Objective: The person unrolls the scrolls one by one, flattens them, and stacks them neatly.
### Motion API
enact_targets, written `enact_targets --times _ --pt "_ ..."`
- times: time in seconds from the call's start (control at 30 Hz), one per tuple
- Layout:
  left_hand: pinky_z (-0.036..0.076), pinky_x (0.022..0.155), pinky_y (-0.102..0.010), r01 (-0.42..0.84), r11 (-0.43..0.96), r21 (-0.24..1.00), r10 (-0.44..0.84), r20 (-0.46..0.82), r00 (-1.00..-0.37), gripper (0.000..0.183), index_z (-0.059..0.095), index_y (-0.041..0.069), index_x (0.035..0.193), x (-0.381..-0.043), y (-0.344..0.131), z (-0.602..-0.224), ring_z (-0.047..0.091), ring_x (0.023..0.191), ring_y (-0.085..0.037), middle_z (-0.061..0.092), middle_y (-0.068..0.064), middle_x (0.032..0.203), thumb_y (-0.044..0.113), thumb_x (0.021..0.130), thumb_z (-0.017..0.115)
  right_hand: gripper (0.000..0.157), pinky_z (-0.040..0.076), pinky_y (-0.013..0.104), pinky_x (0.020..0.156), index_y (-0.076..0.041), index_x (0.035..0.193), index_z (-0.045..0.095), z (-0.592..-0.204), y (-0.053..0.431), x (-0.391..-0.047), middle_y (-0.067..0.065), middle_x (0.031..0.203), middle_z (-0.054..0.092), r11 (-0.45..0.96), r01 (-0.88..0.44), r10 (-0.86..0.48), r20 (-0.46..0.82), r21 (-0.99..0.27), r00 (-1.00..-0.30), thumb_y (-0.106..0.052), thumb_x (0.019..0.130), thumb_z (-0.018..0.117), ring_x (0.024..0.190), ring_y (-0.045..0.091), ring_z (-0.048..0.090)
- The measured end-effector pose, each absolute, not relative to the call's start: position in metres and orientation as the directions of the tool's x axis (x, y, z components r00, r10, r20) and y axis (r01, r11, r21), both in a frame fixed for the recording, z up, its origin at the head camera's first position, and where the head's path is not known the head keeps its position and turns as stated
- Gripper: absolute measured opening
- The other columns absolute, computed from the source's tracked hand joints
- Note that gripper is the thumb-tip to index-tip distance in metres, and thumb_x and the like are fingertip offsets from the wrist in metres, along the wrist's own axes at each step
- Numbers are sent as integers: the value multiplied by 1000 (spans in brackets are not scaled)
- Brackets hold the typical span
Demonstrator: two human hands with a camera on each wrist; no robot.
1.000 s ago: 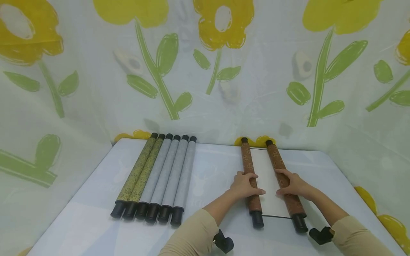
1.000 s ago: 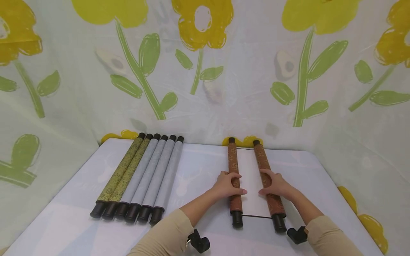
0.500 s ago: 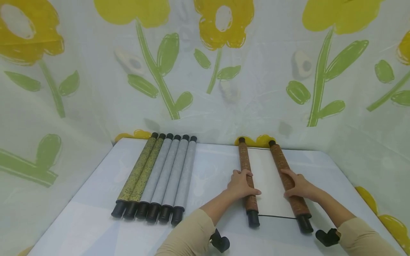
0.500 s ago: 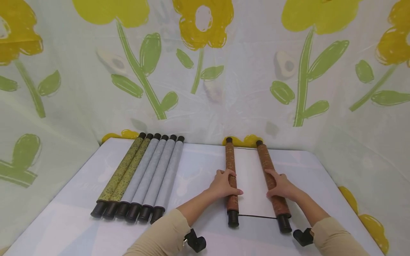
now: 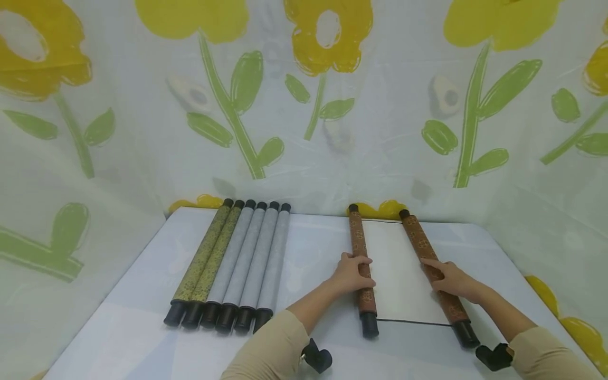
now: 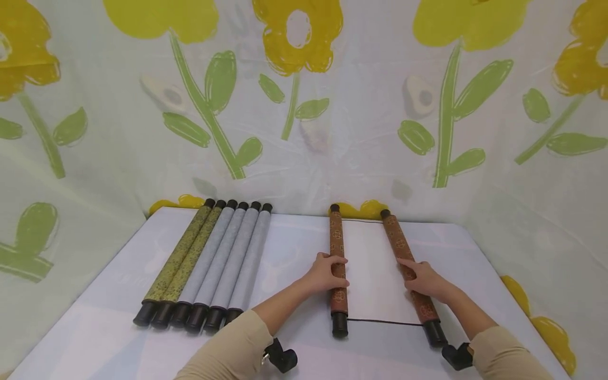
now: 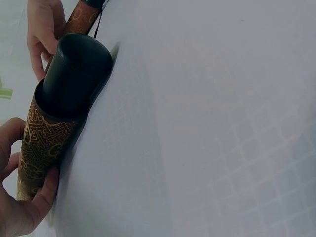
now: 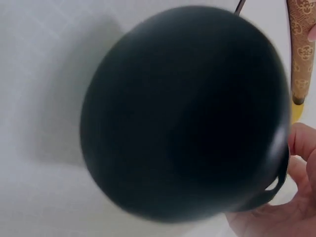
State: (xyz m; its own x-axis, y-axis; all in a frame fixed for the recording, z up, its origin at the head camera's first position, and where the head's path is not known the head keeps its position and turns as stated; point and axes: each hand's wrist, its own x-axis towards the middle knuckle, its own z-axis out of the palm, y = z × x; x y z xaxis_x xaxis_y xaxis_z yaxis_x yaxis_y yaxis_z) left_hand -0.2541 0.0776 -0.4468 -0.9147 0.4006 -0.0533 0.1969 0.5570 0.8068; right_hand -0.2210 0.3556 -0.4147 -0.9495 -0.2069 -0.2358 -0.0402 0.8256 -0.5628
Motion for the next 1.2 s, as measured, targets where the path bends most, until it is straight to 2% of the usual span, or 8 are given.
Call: enact_targets --times 0.17,0.2,0.27,0.47,0.63,0.77,0.97,1.2 --pt "49 81 -32 200 528 826 397 -32 -917 53 62 15 122 -254 80 -449 50 102 -22 44 -14 120 23 73 79 68 41 38 71 9 138 35 -417 360 -222 38 122 42 830 -47 -184 -193 -555 -964 -2 75 58 86 34 44" --pt "49 82 -32 203 521 829 398 -25 -917 53 62 15 123 -254 81 -449 51 103 -22 45 -15 121 23 73 79 67 40 39 72 9 137 35 -417 361 -222 39 128 38 835 -50 -181 -187 -548 -966 -2 75 58 92 35 44" --pt "49 82 -31 210 511 833 398 -13 -917 52 63 14 122 -253 82 -449 51 104 -23 45 -15 123 22 74 78 67 41 40 72 8 137 34 -417 363 -222 39 127 38 836 -35 -167 -194 -548 -967 -2 75 58 92 36 44" --pt "50 78 -33 206 557 804 365 -14 -931 43 67 17 116 -250 85 -446 50 106 -24 46 -17 125 23 74 74 71 46 53 81 7 138 33 -414 365 -223 46 135 26 841 -19 -168 -228 -540 -959 -5 75 63 107 49 44" --pt "48 86 -43 194 602 775 326 -17 -945 45 67 19 115 -247 86 -443 46 119 -32 40 -21 135 40 77 74 75 38 66 89 7 139 31 -410 365 -227 47 137 20 851 7 -164 -278 -525 -946 -7 76 68 121 62 26" --pt "49 82 -40 202 651 731 309 -12 -951 56 62 19 114 -247 87 -443 47 117 -31 38 -21 135 49 70 79 73 30 69 95 8 141 29 -409 365 -230 47 139 15 844 51 -147 -321 -535 -936 -5 78 63 125 63 17" --pt "46 70 -32 180 673 717 277 -18 -961 55 58 22 112 -249 83 -444 48 107 -26 39 -17 129 39 67 85 70 27 70 96 9 142 27 -407 368 -232 47 140 11 827 104 -141 -383 -553 -913 -4 79 54 126 63 15" --pt "47 73 -36 142 648 748 275 -55 -960 52 63 23 116 -254 75 -443 48 105 -26 43 -17 125 32 69 83 68 26 70 97 9 143 24 -408 373 -231 45 142 9 813 125 -138 -397 -568 -907 -3 81 47 128 63 11"
